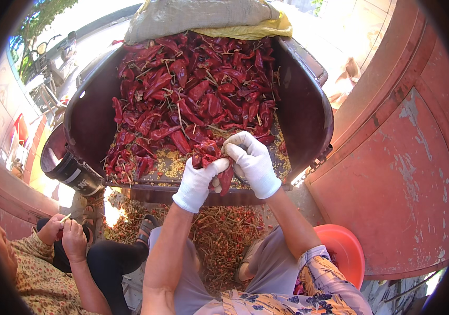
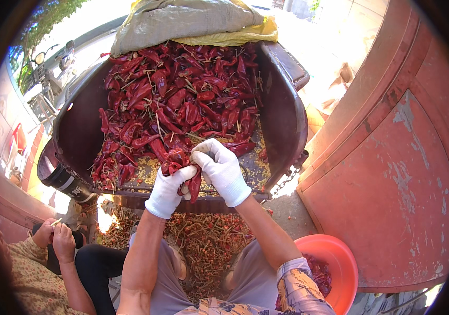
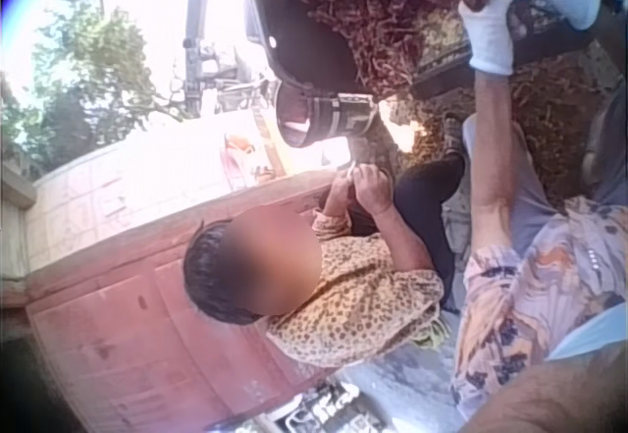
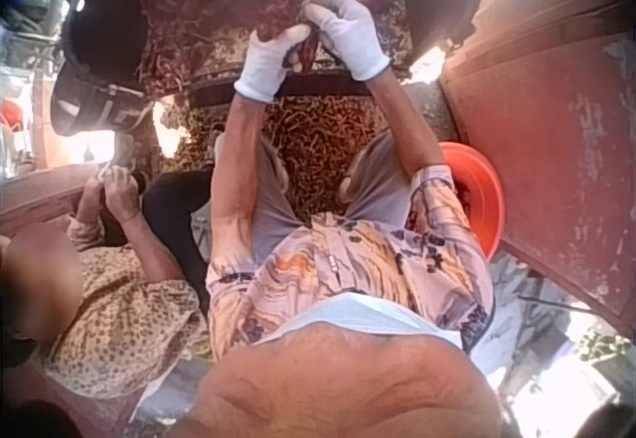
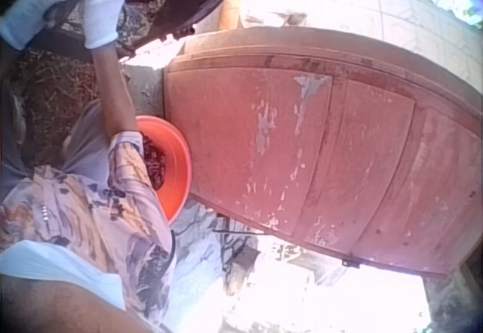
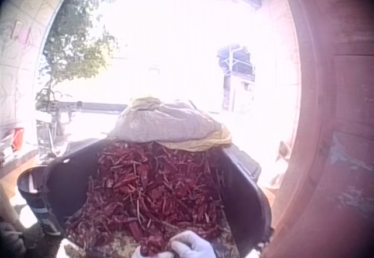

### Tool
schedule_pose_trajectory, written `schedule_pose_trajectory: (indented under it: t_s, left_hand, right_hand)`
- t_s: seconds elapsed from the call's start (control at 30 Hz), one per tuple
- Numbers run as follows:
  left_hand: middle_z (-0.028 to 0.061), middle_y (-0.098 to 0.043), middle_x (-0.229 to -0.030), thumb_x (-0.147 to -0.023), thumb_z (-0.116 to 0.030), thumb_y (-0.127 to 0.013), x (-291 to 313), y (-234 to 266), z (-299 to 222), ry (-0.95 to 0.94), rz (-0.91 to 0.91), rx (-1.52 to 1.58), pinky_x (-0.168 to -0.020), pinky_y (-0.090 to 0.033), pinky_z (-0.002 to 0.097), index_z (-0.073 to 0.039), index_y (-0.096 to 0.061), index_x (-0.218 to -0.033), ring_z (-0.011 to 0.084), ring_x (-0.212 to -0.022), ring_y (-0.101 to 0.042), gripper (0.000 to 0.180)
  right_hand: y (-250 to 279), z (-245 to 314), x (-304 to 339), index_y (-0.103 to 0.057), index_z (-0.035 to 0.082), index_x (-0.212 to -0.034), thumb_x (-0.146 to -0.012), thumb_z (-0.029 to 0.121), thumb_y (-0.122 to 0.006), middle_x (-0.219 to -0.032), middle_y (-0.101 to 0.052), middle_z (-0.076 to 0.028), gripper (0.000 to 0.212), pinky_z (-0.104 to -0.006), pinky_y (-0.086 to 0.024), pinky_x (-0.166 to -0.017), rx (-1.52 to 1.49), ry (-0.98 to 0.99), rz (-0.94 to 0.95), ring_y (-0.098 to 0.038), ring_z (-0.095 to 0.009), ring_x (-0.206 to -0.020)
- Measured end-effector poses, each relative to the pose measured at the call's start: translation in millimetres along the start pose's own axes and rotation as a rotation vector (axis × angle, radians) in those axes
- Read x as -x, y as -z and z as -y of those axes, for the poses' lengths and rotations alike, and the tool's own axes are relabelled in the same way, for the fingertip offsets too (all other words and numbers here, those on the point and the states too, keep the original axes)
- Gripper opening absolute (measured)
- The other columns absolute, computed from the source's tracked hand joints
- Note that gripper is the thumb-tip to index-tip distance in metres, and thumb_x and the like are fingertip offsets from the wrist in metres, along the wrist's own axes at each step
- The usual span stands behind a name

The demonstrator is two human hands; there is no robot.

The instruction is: The person sorts and trims dried red chili peppers from a large bin into a plastic bowl using shears.

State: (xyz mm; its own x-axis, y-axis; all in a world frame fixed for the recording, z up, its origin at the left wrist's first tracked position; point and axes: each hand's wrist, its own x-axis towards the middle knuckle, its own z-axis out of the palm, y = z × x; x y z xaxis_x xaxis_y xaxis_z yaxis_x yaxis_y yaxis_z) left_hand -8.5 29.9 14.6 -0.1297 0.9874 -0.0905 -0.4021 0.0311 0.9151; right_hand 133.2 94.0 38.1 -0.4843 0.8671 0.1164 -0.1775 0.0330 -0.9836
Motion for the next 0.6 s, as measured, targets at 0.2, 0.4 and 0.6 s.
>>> schedule_pose_trajectory:
  t_s: [0.2, 0.4, 0.6]
  left_hand:
    - [-0.0045, -0.053, -0.061, -0.083, -0.014, -0.067, 6, -1, -8, 0.037, 0.024, 0.092, -0.039, -0.032, 0.022, -0.011, -0.062, -0.091, 0.0055, -0.044, -0.043, 0.01]
    - [-0.0055, -0.053, -0.061, -0.083, -0.016, -0.067, 4, 3, -10, 0.035, 0.079, 0.08, -0.039, -0.031, 0.0214, -0.011, -0.063, -0.091, 0.0044, -0.044, -0.042, 0.01]
    - [-0.0022, -0.06, -0.066, -0.08, -0.014, -0.073, 3, -2, 0, 0.049, 0.066, -0.021, -0.042, -0.037, 0.0218, -0.01, -0.064, -0.09, 0.0064, -0.05, -0.051, 0.014]
  right_hand:
    - [7, -9, -2, -0.058, 0.005, -0.098, -0.097, 0.012, -0.054, -0.073, -0.056, 0.002, 0.008, -0.0176, -0.024, -0.04, -0.563, -0.215, 0.17, -0.033, -0.001, -0.045]
    - [8, -17, -3, -0.057, 0.006, -0.1, -0.098, 0.013, -0.052, -0.08, -0.059, 0.001, 0.009, -0.0163, -0.024, -0.039, -0.865, -0.299, 0.23, -0.033, 0.0, -0.044]
    - [1, -16, -2, -0.057, 0.006, -0.1, -0.097, 0.013, -0.054, -0.082, -0.06, 0.001, 0.008, -0.0184, -0.029, -0.043, -0.201, 0.007, -0.007, -0.036, -0.001, -0.048]
